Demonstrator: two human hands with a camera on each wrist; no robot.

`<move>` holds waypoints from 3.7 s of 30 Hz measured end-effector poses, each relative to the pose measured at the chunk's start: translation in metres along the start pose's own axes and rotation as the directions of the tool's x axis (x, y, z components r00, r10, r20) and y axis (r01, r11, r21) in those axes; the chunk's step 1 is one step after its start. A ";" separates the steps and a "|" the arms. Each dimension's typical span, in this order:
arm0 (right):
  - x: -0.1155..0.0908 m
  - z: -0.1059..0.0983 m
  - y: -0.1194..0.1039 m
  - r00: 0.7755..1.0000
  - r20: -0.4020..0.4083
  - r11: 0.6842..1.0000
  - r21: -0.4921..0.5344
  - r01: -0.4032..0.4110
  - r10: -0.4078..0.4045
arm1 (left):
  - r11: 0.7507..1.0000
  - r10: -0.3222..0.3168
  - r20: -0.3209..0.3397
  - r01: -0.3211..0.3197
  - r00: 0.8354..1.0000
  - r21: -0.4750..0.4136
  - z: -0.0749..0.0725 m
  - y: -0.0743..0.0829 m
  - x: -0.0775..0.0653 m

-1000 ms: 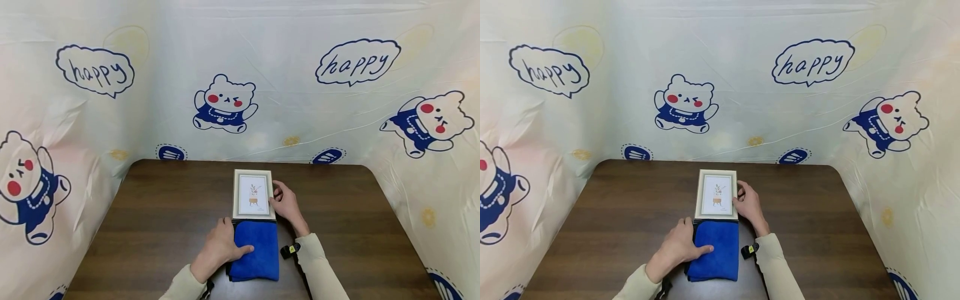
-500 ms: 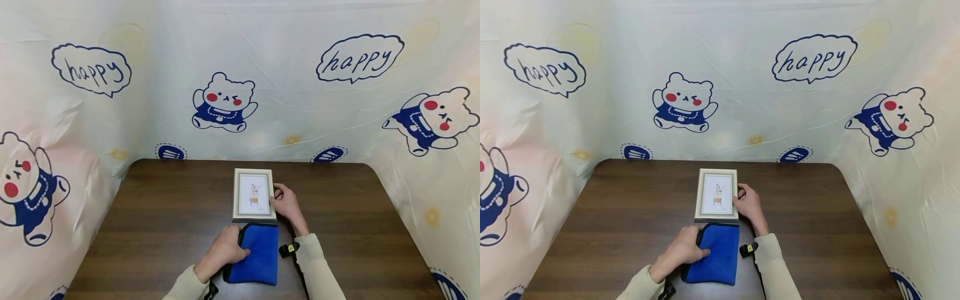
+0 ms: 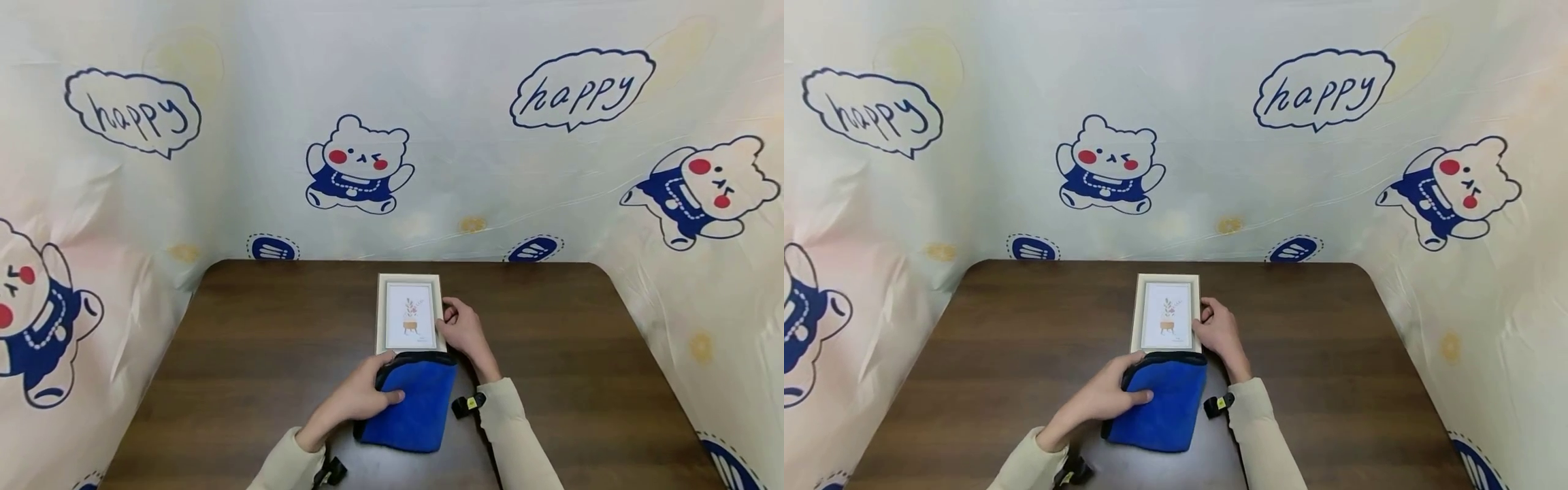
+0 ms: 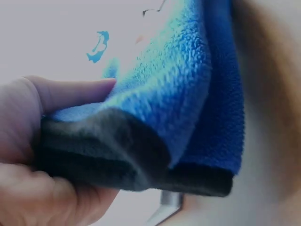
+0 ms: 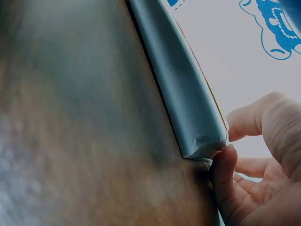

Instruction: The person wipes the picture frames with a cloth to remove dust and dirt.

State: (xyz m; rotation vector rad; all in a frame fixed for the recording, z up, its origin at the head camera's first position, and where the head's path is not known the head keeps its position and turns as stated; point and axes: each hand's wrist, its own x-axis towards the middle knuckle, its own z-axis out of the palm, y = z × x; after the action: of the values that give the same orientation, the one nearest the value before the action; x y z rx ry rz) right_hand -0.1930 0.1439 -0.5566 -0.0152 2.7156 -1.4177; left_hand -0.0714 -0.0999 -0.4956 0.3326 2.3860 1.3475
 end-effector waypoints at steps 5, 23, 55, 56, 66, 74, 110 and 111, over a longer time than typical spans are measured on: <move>-0.003 0.001 0.003 1.000 0.004 1.000 0.013 0.004 -0.004 | 0.998 0.038 -0.078 -0.042 0.996 -0.049 -0.021 -0.001 0.000; -0.003 0.005 -0.001 1.000 -0.012 1.000 0.013 -0.020 0.020 | 0.989 0.002 -0.608 -0.093 0.794 -0.117 -0.104 -0.006 0.037; -0.003 0.004 -0.003 0.999 -0.018 0.999 0.015 -0.035 0.035 | 0.994 -0.041 -0.489 0.083 0.872 0.066 -0.065 -0.037 0.144; -0.003 0.003 -0.003 0.999 -0.019 0.999 0.016 -0.034 0.035 | 0.994 -0.047 -0.480 0.089 0.876 0.065 -0.065 -0.038 0.144; 0.000 0.002 -0.002 0.999 -0.014 0.999 0.017 -0.045 0.045 | 0.989 -0.021 -0.417 0.080 0.908 0.124 -0.061 -0.042 0.144; 0.002 0.000 -0.003 0.999 -0.020 0.999 0.020 -0.042 0.042 | 0.974 -0.031 -0.378 0.112 0.925 0.195 -0.062 -0.037 0.141; -0.002 0.003 -0.005 0.997 -0.043 0.998 0.022 -0.062 0.063 | 0.905 -0.006 -0.247 0.111 0.969 0.411 -0.050 -0.034 0.090; -0.002 0.003 -0.005 0.997 -0.042 0.998 0.022 -0.060 0.061 | 0.903 -0.003 -0.246 0.108 0.969 0.416 -0.049 -0.035 0.088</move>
State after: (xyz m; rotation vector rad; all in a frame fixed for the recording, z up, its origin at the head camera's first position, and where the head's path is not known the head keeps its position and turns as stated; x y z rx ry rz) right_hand -0.1909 0.1385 -0.5540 0.0986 2.7100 -1.4458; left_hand -0.1727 -0.1221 -0.5206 0.2222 2.8677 0.8649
